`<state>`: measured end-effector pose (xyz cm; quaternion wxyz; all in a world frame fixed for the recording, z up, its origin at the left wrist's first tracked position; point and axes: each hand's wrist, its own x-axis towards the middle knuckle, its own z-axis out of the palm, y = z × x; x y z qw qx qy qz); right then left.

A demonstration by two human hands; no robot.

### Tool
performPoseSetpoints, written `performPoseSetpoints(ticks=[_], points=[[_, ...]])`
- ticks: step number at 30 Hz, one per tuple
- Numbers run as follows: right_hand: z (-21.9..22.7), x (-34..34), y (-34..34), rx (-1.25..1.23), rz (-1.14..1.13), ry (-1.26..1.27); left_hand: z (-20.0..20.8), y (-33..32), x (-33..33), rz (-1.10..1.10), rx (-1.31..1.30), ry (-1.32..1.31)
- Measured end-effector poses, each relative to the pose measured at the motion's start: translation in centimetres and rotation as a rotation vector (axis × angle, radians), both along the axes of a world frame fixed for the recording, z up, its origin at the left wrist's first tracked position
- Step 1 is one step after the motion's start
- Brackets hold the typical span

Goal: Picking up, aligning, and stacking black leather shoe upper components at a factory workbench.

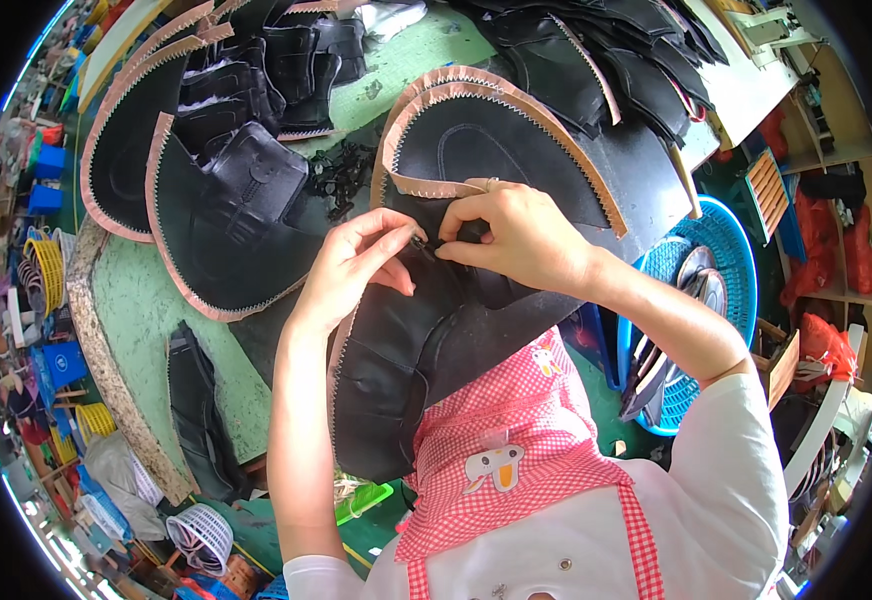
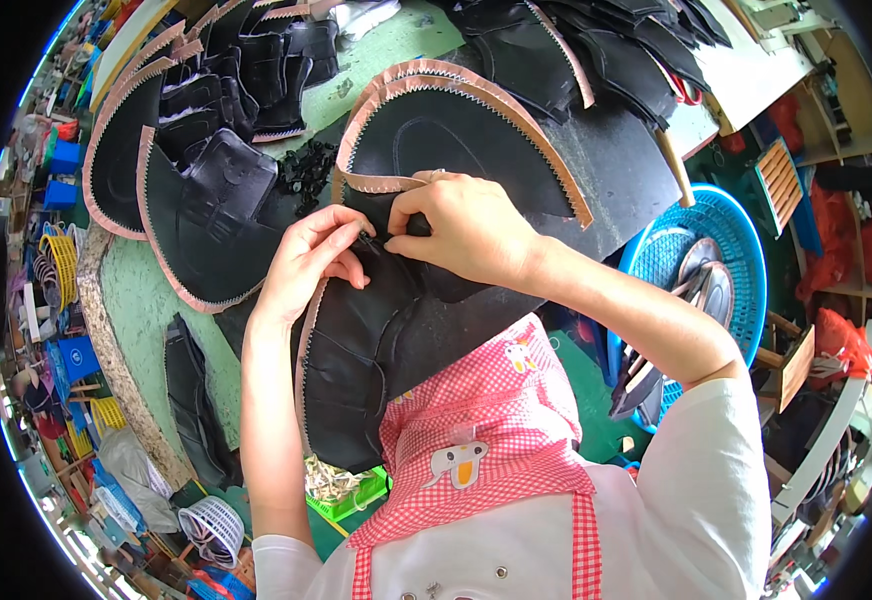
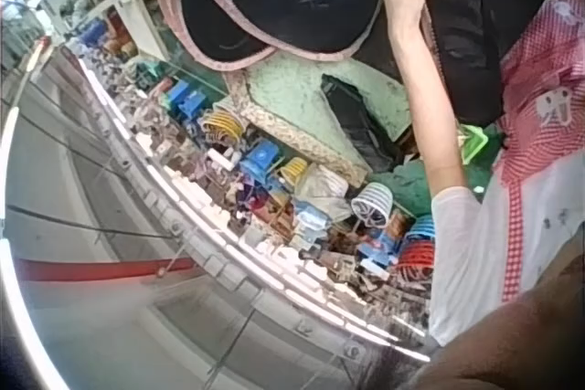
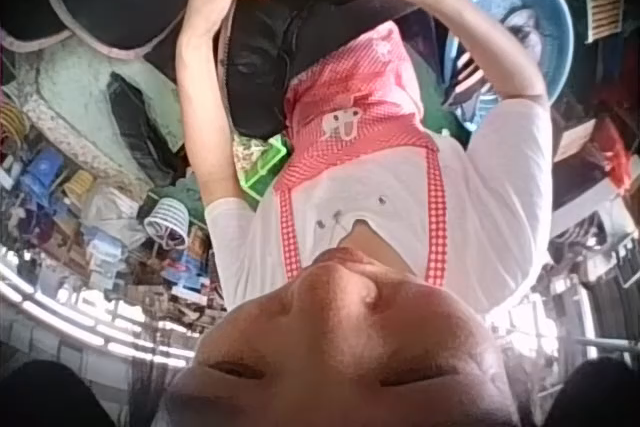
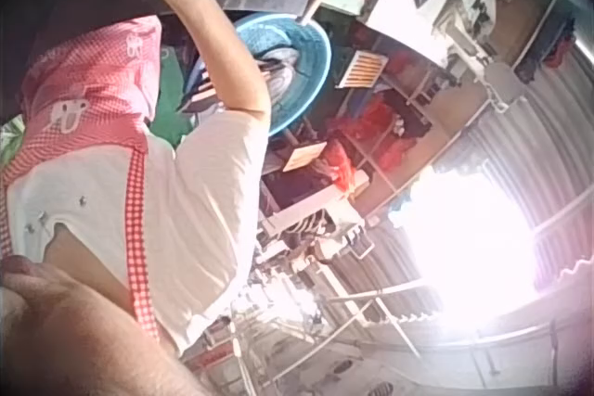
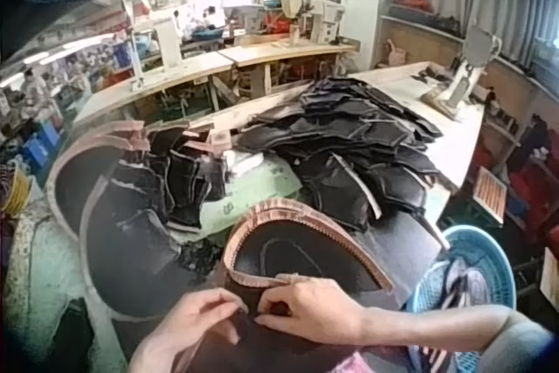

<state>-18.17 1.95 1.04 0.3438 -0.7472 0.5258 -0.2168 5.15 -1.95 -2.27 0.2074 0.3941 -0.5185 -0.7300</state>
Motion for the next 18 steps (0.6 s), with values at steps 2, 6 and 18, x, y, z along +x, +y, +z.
performPoseSetpoints(ticks=[2,6,18], points=[[0.04,0.23,0.12,0.019,-0.043,0.025,0.23,0.0,-0.06,-0.009,-0.014,0.007],[-0.62,0.63,0.25,-0.013,-0.055,0.05,0.25,0.09,-0.06,-0.025,-0.056,0.058],[-0.26,0.56,-0.08,0.018,-0.02,0.078,-0.19,0.31,0.29,-0.118,-0.048,0.051]])
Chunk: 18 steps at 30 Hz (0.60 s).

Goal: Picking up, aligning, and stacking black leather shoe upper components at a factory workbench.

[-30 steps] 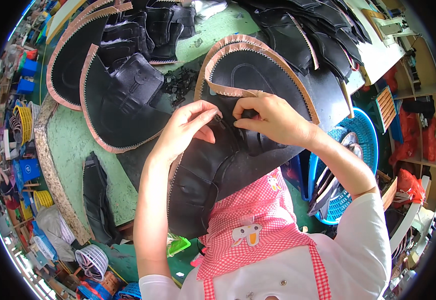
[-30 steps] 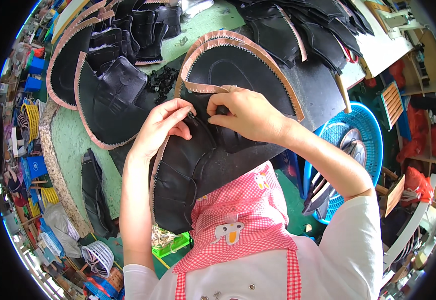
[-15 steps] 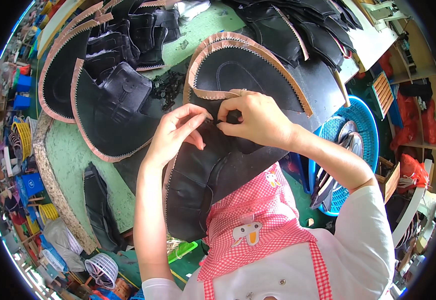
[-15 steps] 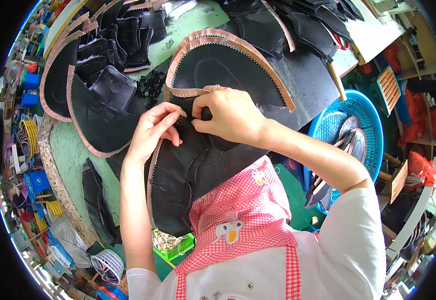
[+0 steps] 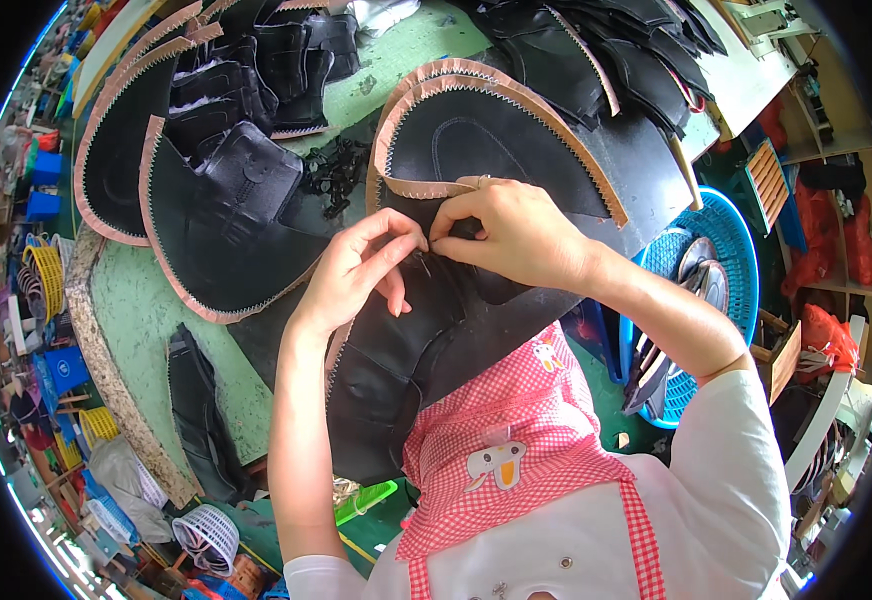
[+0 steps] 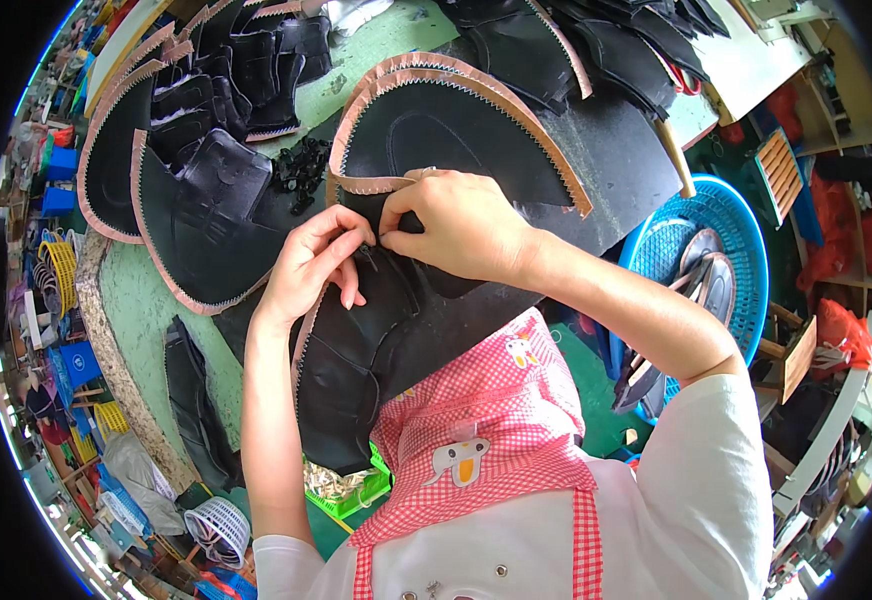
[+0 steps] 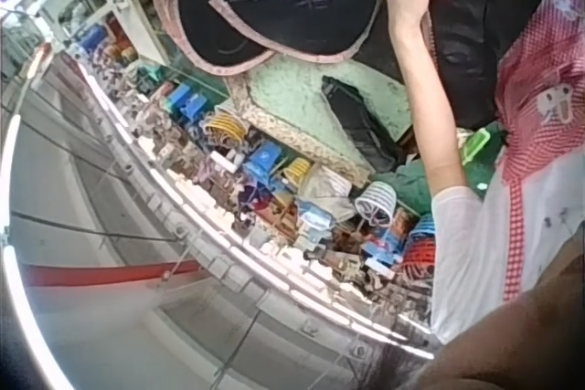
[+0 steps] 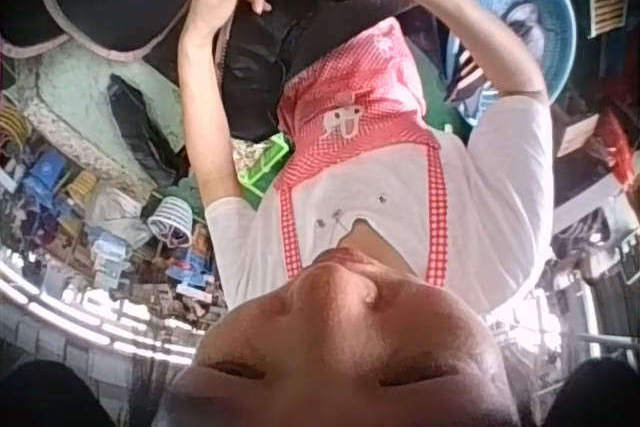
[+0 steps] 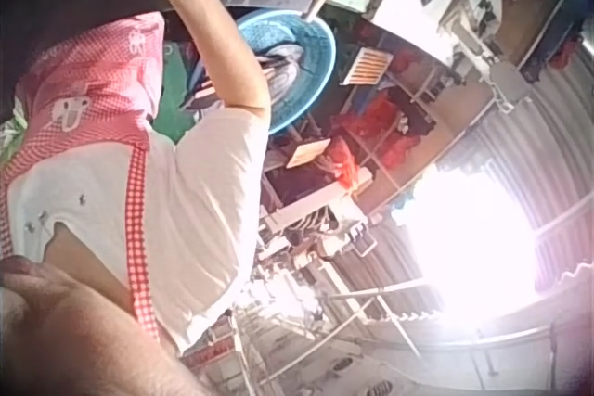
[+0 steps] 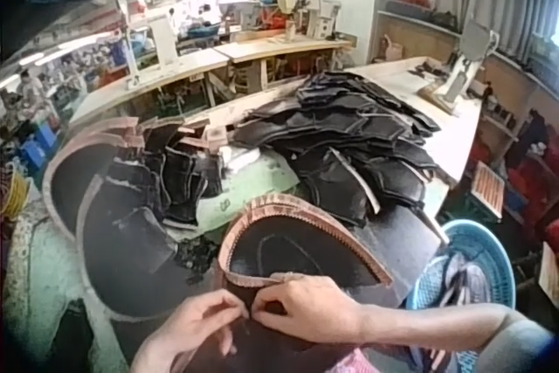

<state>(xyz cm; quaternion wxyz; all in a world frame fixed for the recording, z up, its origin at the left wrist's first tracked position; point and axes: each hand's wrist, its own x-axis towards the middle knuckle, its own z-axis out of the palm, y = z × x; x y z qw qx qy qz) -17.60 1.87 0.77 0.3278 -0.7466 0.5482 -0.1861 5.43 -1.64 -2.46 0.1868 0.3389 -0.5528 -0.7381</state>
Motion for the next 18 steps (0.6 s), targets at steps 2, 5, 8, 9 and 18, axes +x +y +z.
performPoseSetpoints(ticks=[2,5,8,9,18], points=[[-0.17,-0.3,0.09,-0.009,0.024,-0.084,0.07,0.01,-0.07,0.005,0.005,-0.001],[0.06,-0.43,0.23,-0.017,0.065,-0.092,0.31,0.17,-0.11,0.02,0.024,0.009],[-0.03,-0.4,0.32,-0.016,0.062,-0.133,0.26,0.24,0.08,0.017,0.041,0.033],[0.02,-0.35,0.36,-0.014,0.061,-0.134,0.21,0.23,0.21,0.006,0.04,0.046],[-0.49,-0.1,0.37,-0.043,0.057,-0.169,0.44,0.02,0.24,-0.022,0.035,0.042]])
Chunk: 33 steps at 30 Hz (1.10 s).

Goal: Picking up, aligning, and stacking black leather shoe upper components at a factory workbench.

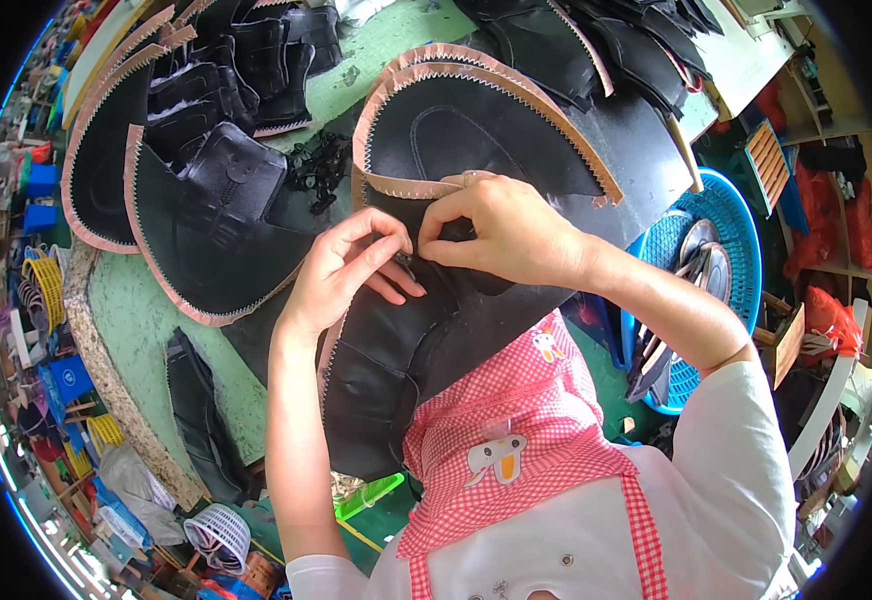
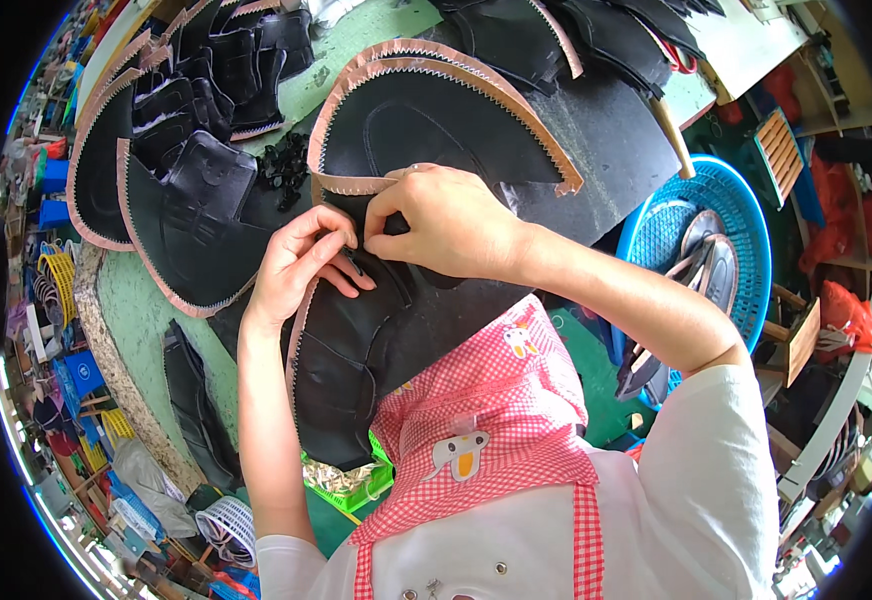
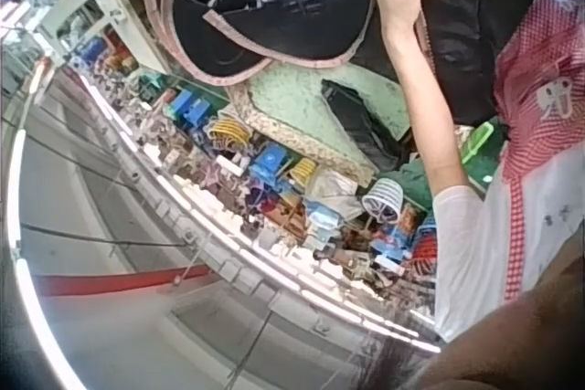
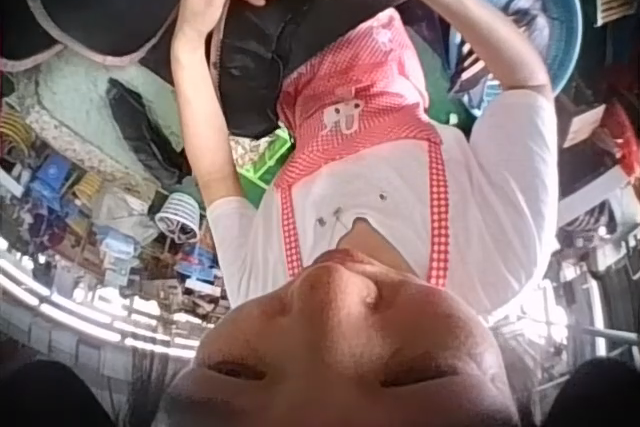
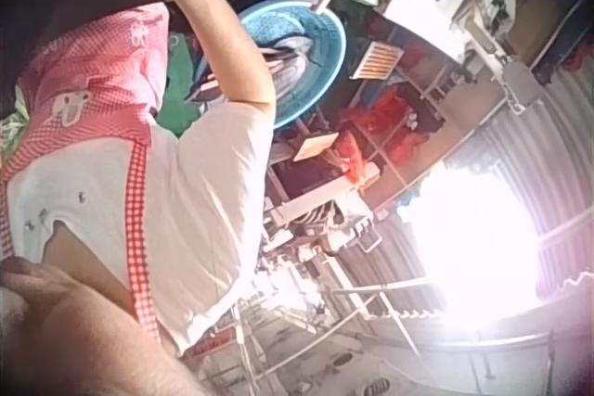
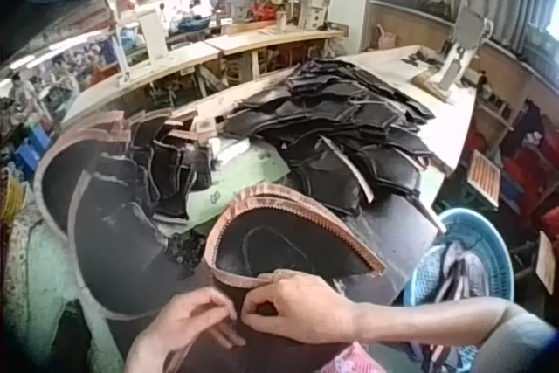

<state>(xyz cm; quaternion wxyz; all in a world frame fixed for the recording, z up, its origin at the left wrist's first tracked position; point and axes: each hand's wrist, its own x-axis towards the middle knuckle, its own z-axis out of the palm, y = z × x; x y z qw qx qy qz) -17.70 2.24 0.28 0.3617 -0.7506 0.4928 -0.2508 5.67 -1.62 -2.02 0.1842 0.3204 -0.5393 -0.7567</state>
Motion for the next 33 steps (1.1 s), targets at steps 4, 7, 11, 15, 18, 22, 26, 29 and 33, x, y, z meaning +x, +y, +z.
performPoseSetpoints(ticks=[4,7,11,15,18,22,26,29,33], points=[[0.2,0.4,-0.2,0.076,-0.027,0.031,-0.3,-0.2,0.2,-0.029,-0.018,-0.016],[0.1,0.5,0.0,0.084,-0.047,0.021,-0.4,-0.1,0.1,-0.028,-0.044,0.013],[-0.2,0.3,0.1,0.082,-0.039,0.047,0.0,0.0,0.1,-0.023,-0.061,-0.012],[-0.4,0.1,0.1,0.067,-0.055,0.017,0.6,-0.4,0.5,-0.036,0.049,0.062],[-0.4,-0.8,-0.1,-0.003,0.048,-0.005,0.8,-0.2,0.3,-0.044,0.001,-0.109],[-0.2,-1.9,-0.4,-0.035,0.202,-0.046,0.7,-0.4,-0.1,-0.008,0.014,-0.179],[-0.1,-1.9,-0.3,-0.121,0.185,0.004,0.4,0.0,-0.5,0.046,0.001,-0.204],[0.0,-1.9,-0.2,-0.161,0.171,0.068,0.4,0.3,-0.7,0.093,0.005,-0.187],[0.2,-1.9,-0.8,-0.089,0.16,0.073,0.4,0.5,-0.8,0.128,0.024,-0.175]])
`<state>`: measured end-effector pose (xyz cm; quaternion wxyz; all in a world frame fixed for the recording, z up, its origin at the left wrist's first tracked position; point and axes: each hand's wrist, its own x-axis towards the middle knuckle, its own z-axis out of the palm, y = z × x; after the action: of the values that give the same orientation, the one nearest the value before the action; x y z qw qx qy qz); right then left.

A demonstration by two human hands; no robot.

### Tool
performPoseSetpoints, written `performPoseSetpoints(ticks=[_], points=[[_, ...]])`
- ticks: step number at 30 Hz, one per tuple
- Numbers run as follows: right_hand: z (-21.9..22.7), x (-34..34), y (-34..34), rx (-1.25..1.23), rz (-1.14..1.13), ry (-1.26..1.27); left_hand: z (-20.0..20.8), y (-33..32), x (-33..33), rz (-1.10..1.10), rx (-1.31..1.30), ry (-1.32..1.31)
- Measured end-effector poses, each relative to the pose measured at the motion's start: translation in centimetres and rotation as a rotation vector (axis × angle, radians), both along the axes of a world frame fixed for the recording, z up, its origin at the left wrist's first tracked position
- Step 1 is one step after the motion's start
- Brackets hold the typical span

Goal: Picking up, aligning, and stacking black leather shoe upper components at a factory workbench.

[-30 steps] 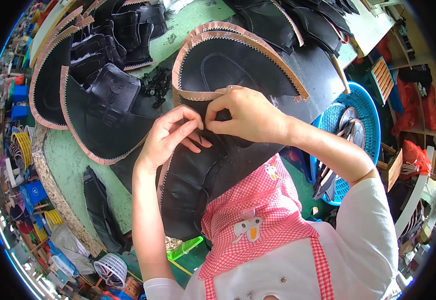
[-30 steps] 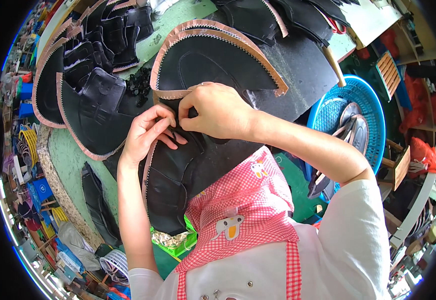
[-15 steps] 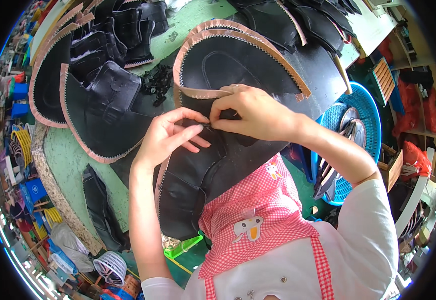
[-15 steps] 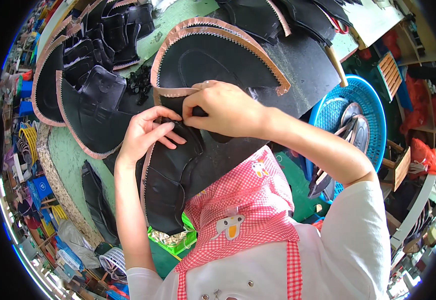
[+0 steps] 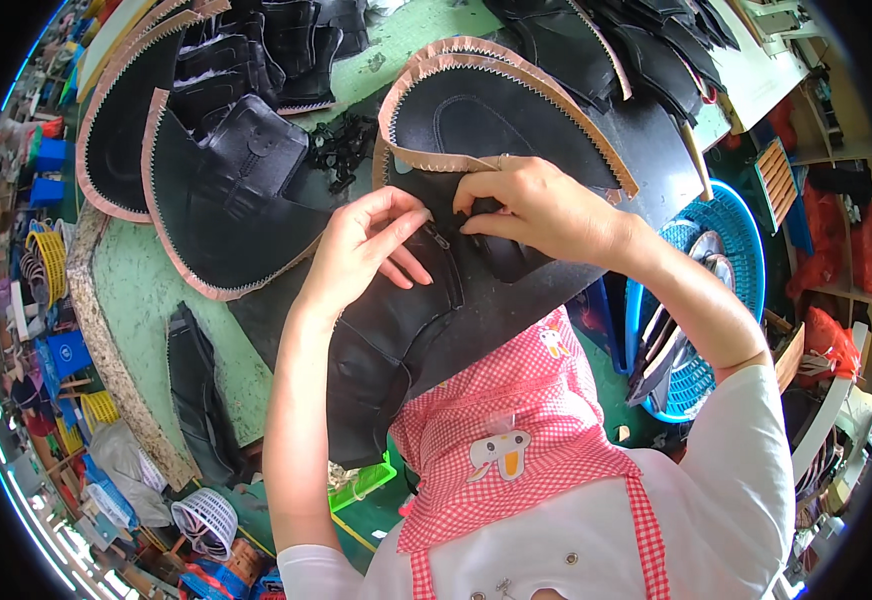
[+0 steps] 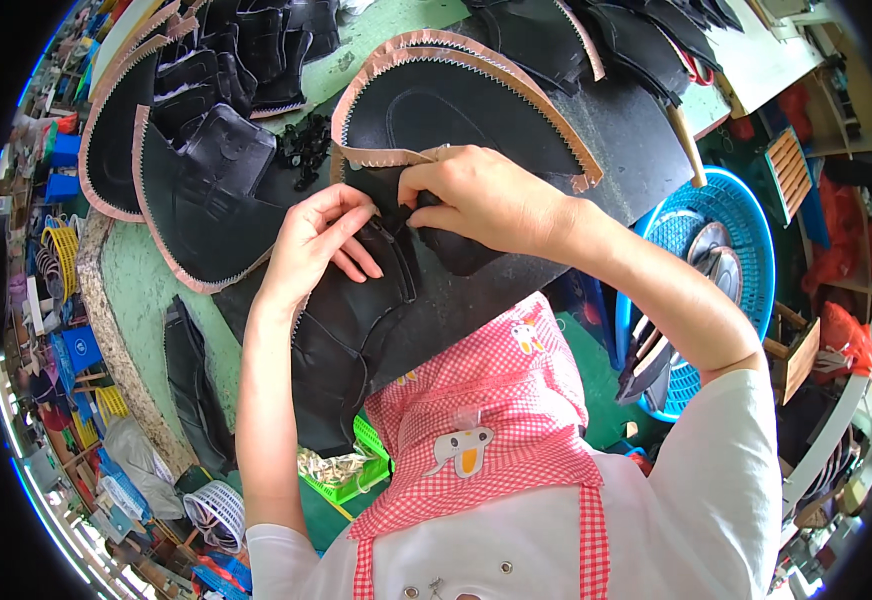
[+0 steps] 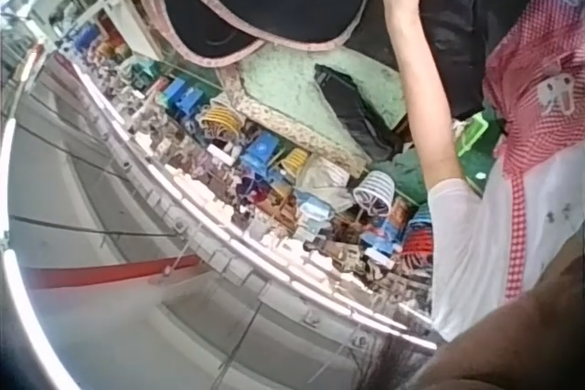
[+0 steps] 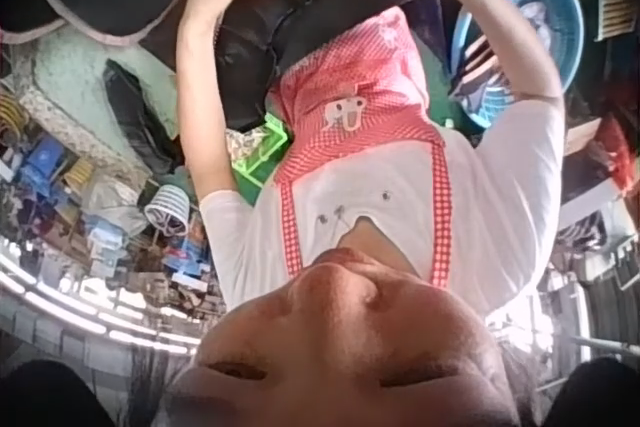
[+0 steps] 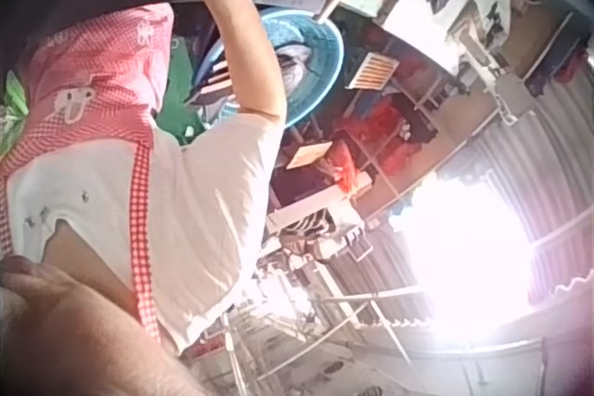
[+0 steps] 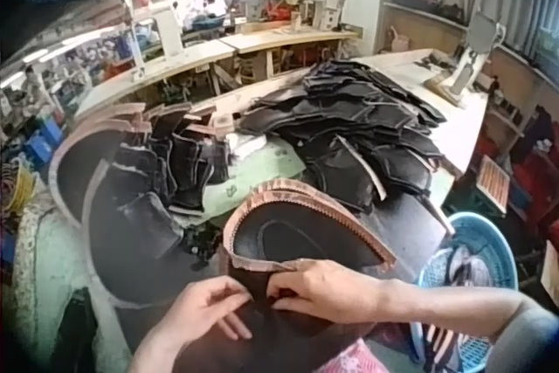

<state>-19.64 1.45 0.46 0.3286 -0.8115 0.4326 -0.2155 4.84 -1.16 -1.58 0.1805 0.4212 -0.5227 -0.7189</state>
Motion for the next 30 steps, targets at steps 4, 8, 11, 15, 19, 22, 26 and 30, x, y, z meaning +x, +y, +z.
performPoseSetpoints(ticks=[4,8,11,15,19,22,26,30], points=[[0.9,0.2,-0.6,0.121,0.001,0.032,0.1,0.2,0.0,0.009,-0.013,0.034],[2.2,0.7,-1.2,0.232,0.024,0.064,0.4,0.3,0.1,0.005,-0.008,0.028],[3.0,0.9,-1.5,0.299,0.047,0.124,0.5,0.2,-0.1,-0.001,-0.002,0.019],[3.2,1.0,-1.6,0.302,0.095,0.185,0.5,0.3,-0.1,0.006,-0.005,0.0],[3.5,1.1,-1.6,0.32,0.094,0.236,0.4,0.3,-0.1,0.004,-0.03,0.008],[3.5,1.4,-1.8,0.373,0.074,0.222,0.4,0.3,-0.1,0.0,-0.045,-0.005],[3.1,1.2,-1.5,0.387,0.045,0.157,0.5,0.3,-0.2,-0.002,-0.05,-0.026],[1.8,1.1,-0.8,0.251,-0.017,0.067,0.6,0.3,-0.4,-0.017,-0.05,-0.041]])
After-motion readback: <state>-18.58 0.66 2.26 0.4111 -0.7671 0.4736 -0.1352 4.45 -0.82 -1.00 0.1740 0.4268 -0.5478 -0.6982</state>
